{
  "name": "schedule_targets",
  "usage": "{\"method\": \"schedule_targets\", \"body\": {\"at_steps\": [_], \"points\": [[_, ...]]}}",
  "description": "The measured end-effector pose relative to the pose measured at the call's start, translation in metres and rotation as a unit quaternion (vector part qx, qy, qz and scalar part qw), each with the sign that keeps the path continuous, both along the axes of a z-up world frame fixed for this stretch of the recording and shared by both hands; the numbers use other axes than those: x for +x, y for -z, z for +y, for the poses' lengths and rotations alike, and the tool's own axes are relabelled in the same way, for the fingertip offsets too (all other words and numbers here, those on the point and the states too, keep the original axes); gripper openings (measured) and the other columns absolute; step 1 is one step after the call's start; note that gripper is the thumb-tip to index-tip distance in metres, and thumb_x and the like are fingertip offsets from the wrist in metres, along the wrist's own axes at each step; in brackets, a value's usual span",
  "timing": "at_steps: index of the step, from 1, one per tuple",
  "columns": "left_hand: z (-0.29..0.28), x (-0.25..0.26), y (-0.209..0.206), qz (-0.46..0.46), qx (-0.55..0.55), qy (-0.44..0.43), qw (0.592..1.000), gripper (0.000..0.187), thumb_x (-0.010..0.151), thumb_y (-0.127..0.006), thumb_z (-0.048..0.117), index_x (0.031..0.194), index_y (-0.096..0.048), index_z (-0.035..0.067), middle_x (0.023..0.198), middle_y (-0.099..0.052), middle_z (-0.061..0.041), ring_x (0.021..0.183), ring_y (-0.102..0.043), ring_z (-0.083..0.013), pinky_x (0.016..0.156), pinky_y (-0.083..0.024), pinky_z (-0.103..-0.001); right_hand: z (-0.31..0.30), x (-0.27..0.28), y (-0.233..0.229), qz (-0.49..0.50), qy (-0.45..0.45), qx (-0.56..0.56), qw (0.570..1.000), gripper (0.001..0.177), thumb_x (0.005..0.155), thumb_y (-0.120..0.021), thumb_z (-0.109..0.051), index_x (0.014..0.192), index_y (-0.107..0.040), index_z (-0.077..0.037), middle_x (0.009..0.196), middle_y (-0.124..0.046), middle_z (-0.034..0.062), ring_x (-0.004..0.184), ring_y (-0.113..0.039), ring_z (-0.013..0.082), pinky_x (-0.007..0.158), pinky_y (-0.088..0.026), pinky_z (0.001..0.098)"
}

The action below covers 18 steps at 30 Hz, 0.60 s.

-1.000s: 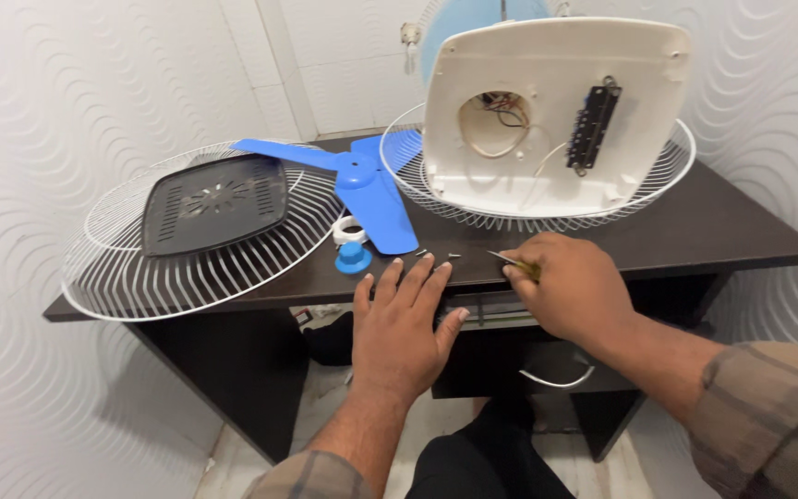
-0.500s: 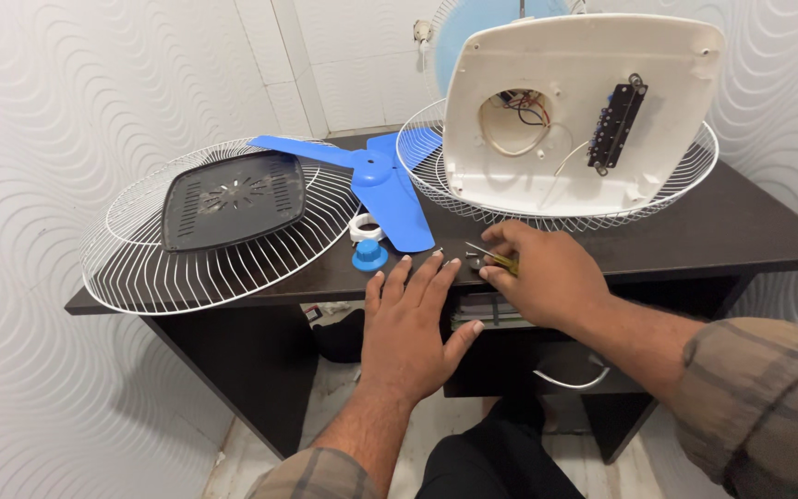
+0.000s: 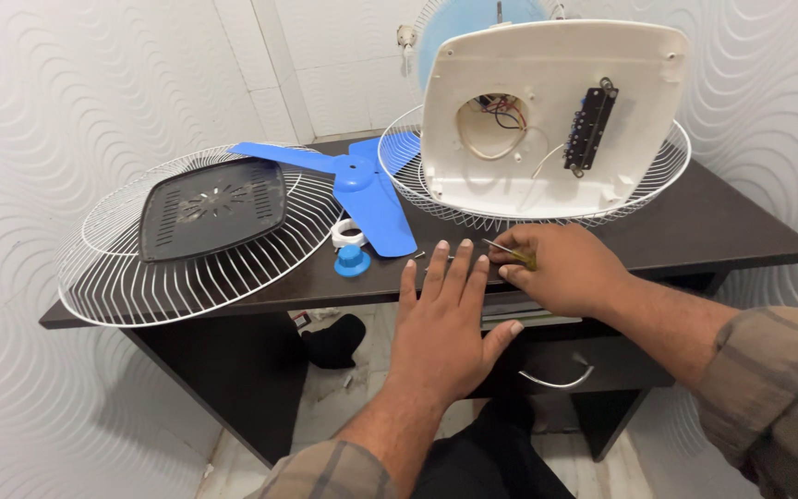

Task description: The person disassembles a table fan by removing the rear cover and speed control module. They use a screwdriver to unscrew fasteners, detach the plastic cover, and disconnect the wiring from the control board.

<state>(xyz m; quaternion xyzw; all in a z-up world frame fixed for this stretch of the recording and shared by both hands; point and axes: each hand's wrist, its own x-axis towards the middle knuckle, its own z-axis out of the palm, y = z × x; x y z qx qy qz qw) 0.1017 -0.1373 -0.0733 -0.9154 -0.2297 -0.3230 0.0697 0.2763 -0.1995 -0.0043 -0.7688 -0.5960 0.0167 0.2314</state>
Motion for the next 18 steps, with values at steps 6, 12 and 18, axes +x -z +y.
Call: {"method": "schedule_targets", "body": {"at_steps": [6,12,18], "points": [[0.010,0.012,-0.004,0.041,-0.025,-0.010,0.999,0.084,0.091,-0.054,0.063,0.148,-0.041,0.001,0.159,-0.031,-0.018,0.148,-0.023,-0.0357,0.117,-0.017,-0.056,0.002,0.005,0.005,0.049,-0.010,-0.006,0.999,0.037,0.085,-0.073,-0.025,0.120,-0.069,-0.013,0.111,-0.079,-0.0003,0.105,-0.075,0.0189,0.092,-0.057,0.0334],[0.018,0.006,-0.008,0.045,-0.051,-0.016,0.998,0.088,0.092,-0.054,0.064,0.146,-0.041,-0.004,0.158,-0.032,-0.021,0.147,-0.029,-0.0367,0.119,-0.024,-0.048,0.001,0.004,0.003,0.051,-0.004,-0.017,0.999,0.035,0.086,-0.073,-0.025,0.119,-0.069,-0.013,0.112,-0.079,-0.0026,0.106,-0.074,0.0168,0.093,-0.056,0.0324],[0.030,-0.009,-0.007,0.037,-0.021,-0.036,0.998,0.087,0.092,-0.052,0.065,0.146,-0.042,-0.003,0.158,-0.034,-0.020,0.147,-0.029,-0.0359,0.117,-0.025,-0.049,0.000,0.001,0.001,0.049,0.007,-0.025,0.998,0.035,0.086,-0.072,-0.026,0.119,-0.069,-0.014,0.112,-0.078,-0.0032,0.107,-0.073,0.0167,0.093,-0.056,0.0324]]}}
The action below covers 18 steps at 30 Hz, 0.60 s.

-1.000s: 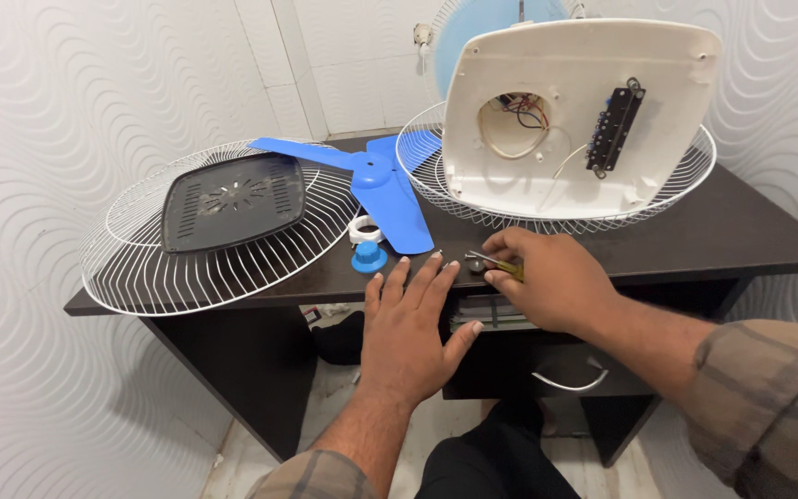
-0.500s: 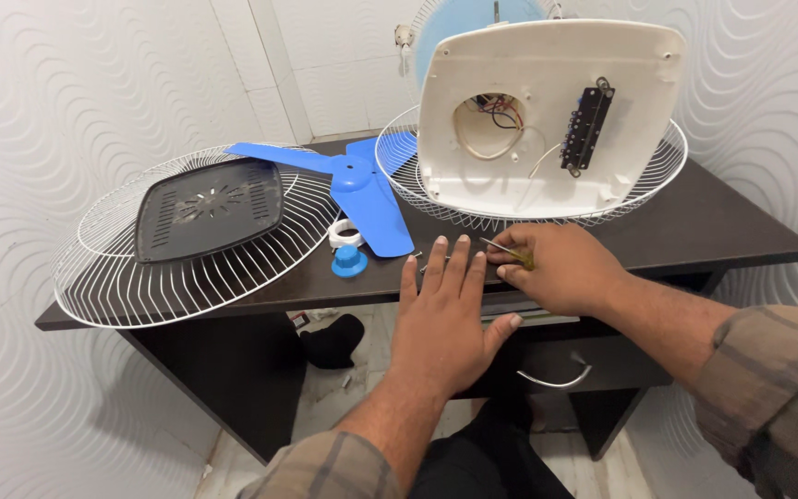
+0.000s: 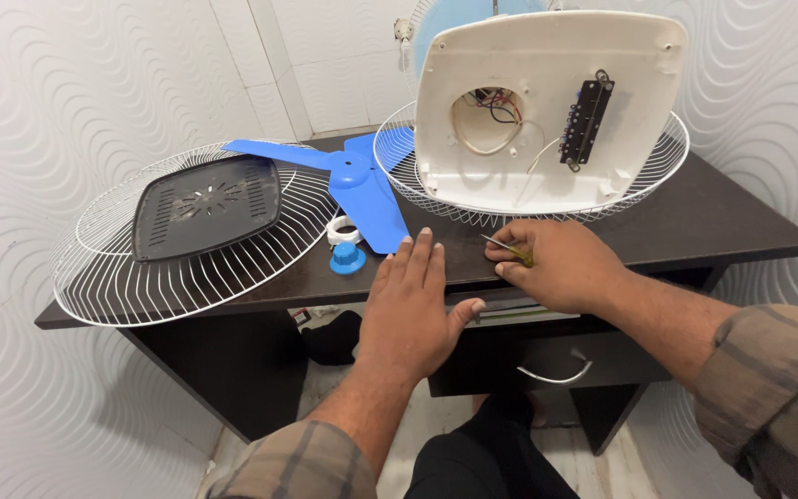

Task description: The person disassembles a table fan by removing the rear cover and speed control module. They use a screwdriver to unscrew fasteners, detach the plastic cover, and disconnect the wiring from the control board.

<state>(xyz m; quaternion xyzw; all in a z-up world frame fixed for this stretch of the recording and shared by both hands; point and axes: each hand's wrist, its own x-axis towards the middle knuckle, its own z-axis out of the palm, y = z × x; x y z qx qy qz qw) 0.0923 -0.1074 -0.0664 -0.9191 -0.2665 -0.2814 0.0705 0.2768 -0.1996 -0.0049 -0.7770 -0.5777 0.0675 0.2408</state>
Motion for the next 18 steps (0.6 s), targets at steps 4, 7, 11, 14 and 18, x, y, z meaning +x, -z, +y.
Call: {"method": "schedule_targets", "body": {"at_steps": [4,7,11,14,18], "points": [[0.0036,-0.0048,0.0009,0.005,0.005,0.011,1.000,0.080,0.095,-0.047,0.064,0.149,-0.042,0.004,0.159,-0.034,-0.015,0.147,-0.029,-0.0356,0.117,-0.025,-0.050,0.0001,-0.0023,-0.0007,0.000,0.003,-0.003,1.000,0.035,0.087,-0.072,-0.026,0.120,-0.069,-0.015,0.112,-0.079,-0.0036,0.108,-0.073,0.0170,0.094,-0.055,0.0328],[0.0031,-0.0065,0.0017,0.010,0.006,0.020,1.000,0.075,0.096,-0.045,0.062,0.150,-0.042,0.009,0.160,-0.035,-0.013,0.148,-0.028,-0.0360,0.117,-0.025,-0.051,-0.0015,-0.0016,-0.0005,0.003,0.002,0.003,1.000,0.036,0.087,-0.072,-0.026,0.120,-0.068,-0.015,0.112,-0.079,-0.0038,0.108,-0.073,0.0171,0.094,-0.055,0.0327],[0.0035,-0.0086,0.0033,0.002,0.025,0.033,0.999,0.073,0.098,-0.045,0.059,0.151,-0.041,0.009,0.160,-0.035,-0.012,0.147,-0.029,-0.0368,0.117,-0.026,-0.052,-0.0028,-0.0039,-0.0029,-0.013,0.011,-0.013,1.000,0.036,0.087,-0.072,-0.028,0.121,-0.068,-0.017,0.112,-0.078,-0.0012,0.107,-0.073,0.0207,0.093,-0.056,0.0345],[0.0028,-0.0095,0.0042,-0.002,0.028,0.036,0.999,0.073,0.098,-0.045,0.059,0.152,-0.041,0.010,0.161,-0.035,-0.012,0.148,-0.029,-0.0363,0.117,-0.026,-0.052,-0.0048,-0.0049,-0.0039,-0.016,0.010,-0.017,1.000,0.036,0.087,-0.071,-0.029,0.122,-0.068,-0.018,0.111,-0.078,0.0019,0.105,-0.074,0.0234,0.093,-0.056,0.0362],[0.0017,-0.0093,0.0040,-0.001,0.025,0.034,0.999,0.075,0.097,-0.045,0.060,0.152,-0.040,0.009,0.161,-0.034,-0.012,0.148,-0.028,-0.0358,0.117,-0.025,-0.052,-0.0069,-0.0026,-0.0003,-0.010,-0.008,-0.006,1.000,0.037,0.087,-0.070,-0.028,0.123,-0.067,-0.019,0.113,-0.077,0.0025,0.105,-0.073,0.0234,0.093,-0.056,0.0379]]}}
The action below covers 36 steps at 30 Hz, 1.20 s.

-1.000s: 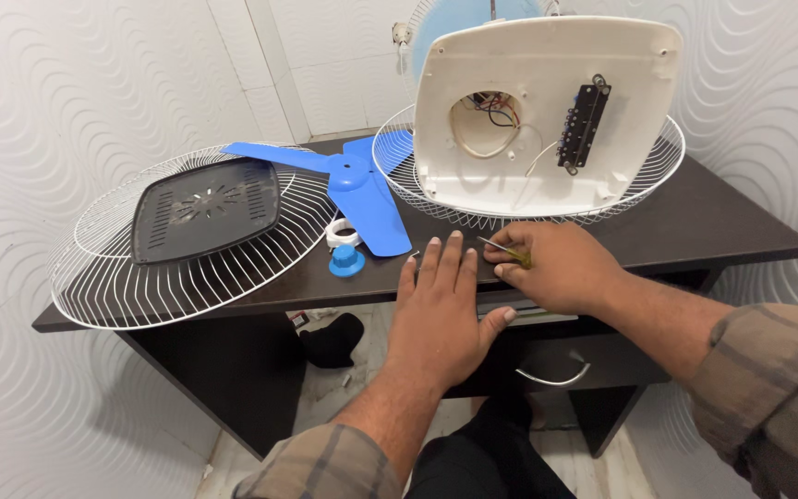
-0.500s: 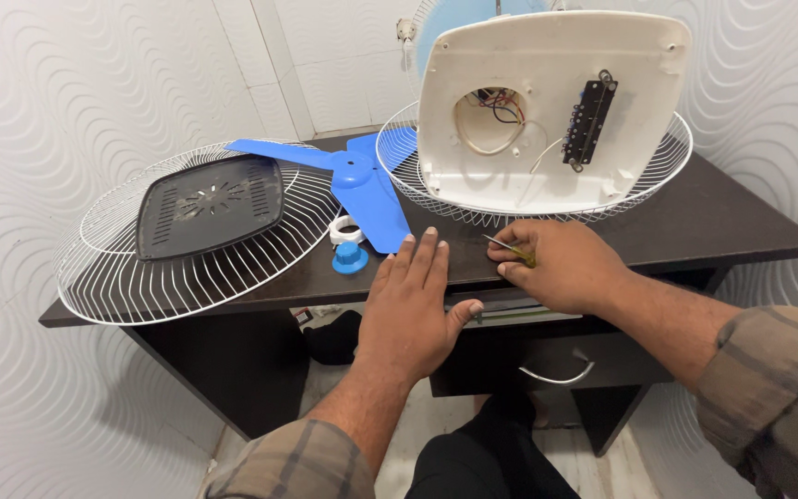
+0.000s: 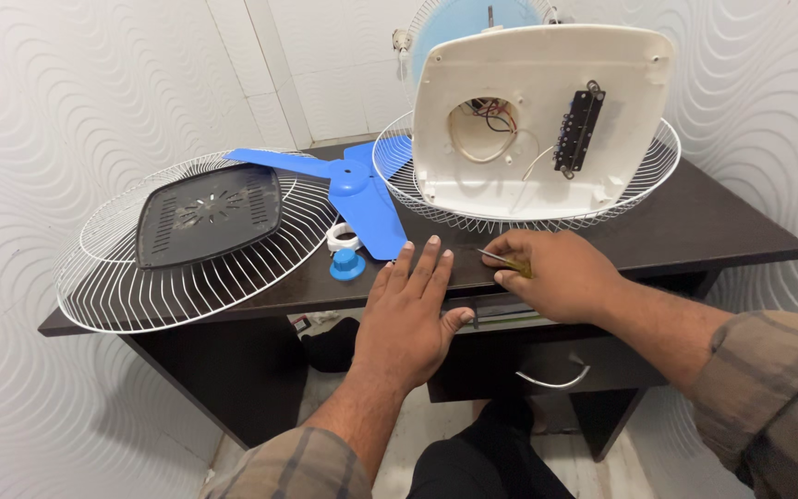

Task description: The person disassembles a table fan by removing the rear cover and speed control module. They use a screwdriver to unscrew fasteners, detach the plastic cover, and disconnect the wiring from the control board.

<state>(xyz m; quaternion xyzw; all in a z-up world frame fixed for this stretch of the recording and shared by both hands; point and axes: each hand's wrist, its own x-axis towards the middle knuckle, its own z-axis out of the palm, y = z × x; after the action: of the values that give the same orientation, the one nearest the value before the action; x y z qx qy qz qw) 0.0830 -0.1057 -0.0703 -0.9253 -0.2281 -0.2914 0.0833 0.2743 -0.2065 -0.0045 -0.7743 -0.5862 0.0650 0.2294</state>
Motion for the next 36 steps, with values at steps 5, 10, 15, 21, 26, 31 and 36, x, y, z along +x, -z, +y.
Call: {"method": "schedule_targets", "body": {"at_steps": [5,10,15,21,26,31,36], "points": [[-0.002,0.001,-0.002,0.001,-0.011,-0.002,1.000,0.077,0.097,-0.045,0.061,0.153,-0.038,0.008,0.162,-0.032,-0.012,0.150,-0.025,-0.0350,0.118,-0.021,-0.053,-0.005,0.011,0.009,0.076,-0.055,0.077,0.993,0.036,0.085,-0.072,-0.021,0.120,-0.070,-0.013,0.113,-0.079,0.0033,0.105,-0.076,0.0175,0.092,-0.057,0.0324],[-0.010,0.006,-0.006,-0.032,0.004,0.006,0.999,0.084,0.093,-0.051,0.064,0.153,-0.037,0.006,0.162,-0.028,-0.015,0.150,-0.021,-0.0337,0.119,-0.018,-0.054,-0.017,0.015,0.000,0.224,0.076,0.074,0.969,0.029,0.087,-0.075,-0.019,0.113,-0.074,-0.007,0.093,-0.077,0.0053,0.080,-0.068,0.0139,0.075,-0.053,0.0313],[-0.026,0.026,-0.018,-0.064,-0.005,0.032,0.997,0.086,0.088,-0.065,0.057,0.152,-0.038,0.006,0.163,-0.027,-0.017,0.152,-0.021,-0.0340,0.120,-0.019,-0.055,-0.023,0.026,-0.013,0.446,0.141,0.128,0.875,0.031,0.087,-0.074,-0.007,0.116,-0.065,-0.007,0.079,-0.056,0.0070,0.060,-0.044,0.0168,0.056,-0.036,0.0348],[-0.041,0.058,-0.045,-0.031,-0.004,0.047,0.998,0.089,0.080,-0.075,0.042,0.153,-0.036,0.008,0.164,-0.025,-0.016,0.153,-0.022,-0.0343,0.121,-0.021,-0.053,-0.018,0.054,-0.007,0.532,0.096,0.148,0.828,0.032,0.085,-0.055,0.006,0.116,-0.053,-0.002,0.108,-0.069,0.0077,0.078,-0.061,0.0155,0.069,-0.053,0.0312],[-0.057,0.072,-0.061,0.112,-0.090,-0.018,0.989,0.096,0.082,-0.074,0.042,0.155,-0.022,0.009,0.164,-0.016,-0.014,0.152,-0.012,-0.0324,0.122,-0.012,-0.055,-0.021,0.055,-0.003,0.479,0.130,0.200,0.845,0.035,0.092,-0.062,-0.001,0.127,-0.064,-0.003,0.097,-0.066,0.0078,0.080,-0.065,0.0160,0.073,-0.057,0.0312],[-0.060,0.070,-0.064,0.131,-0.102,-0.017,0.986,0.097,0.084,-0.073,0.042,0.157,-0.019,0.009,0.166,-0.011,-0.014,0.153,-0.008,-0.0325,0.122,-0.012,-0.054,-0.033,0.046,-0.025,0.449,0.136,0.240,0.850,0.040,0.094,-0.064,-0.007,0.134,-0.062,-0.007,0.099,-0.072,0.0058,0.079,-0.067,0.0141,0.067,-0.056,0.0309],[-0.058,0.068,-0.063,0.142,-0.110,-0.010,0.984,0.091,0.084,-0.074,0.041,0.155,-0.025,0.010,0.168,-0.009,-0.014,0.154,-0.006,-0.0323,0.121,-0.013,-0.054,-0.034,0.035,-0.051,0.418,0.164,0.242,0.860,0.033,0.095,-0.064,-0.014,0.127,-0.056,-0.007,0.104,-0.078,0.0061,0.078,-0.069,0.0159,0.060,-0.052,0.0317]]}}
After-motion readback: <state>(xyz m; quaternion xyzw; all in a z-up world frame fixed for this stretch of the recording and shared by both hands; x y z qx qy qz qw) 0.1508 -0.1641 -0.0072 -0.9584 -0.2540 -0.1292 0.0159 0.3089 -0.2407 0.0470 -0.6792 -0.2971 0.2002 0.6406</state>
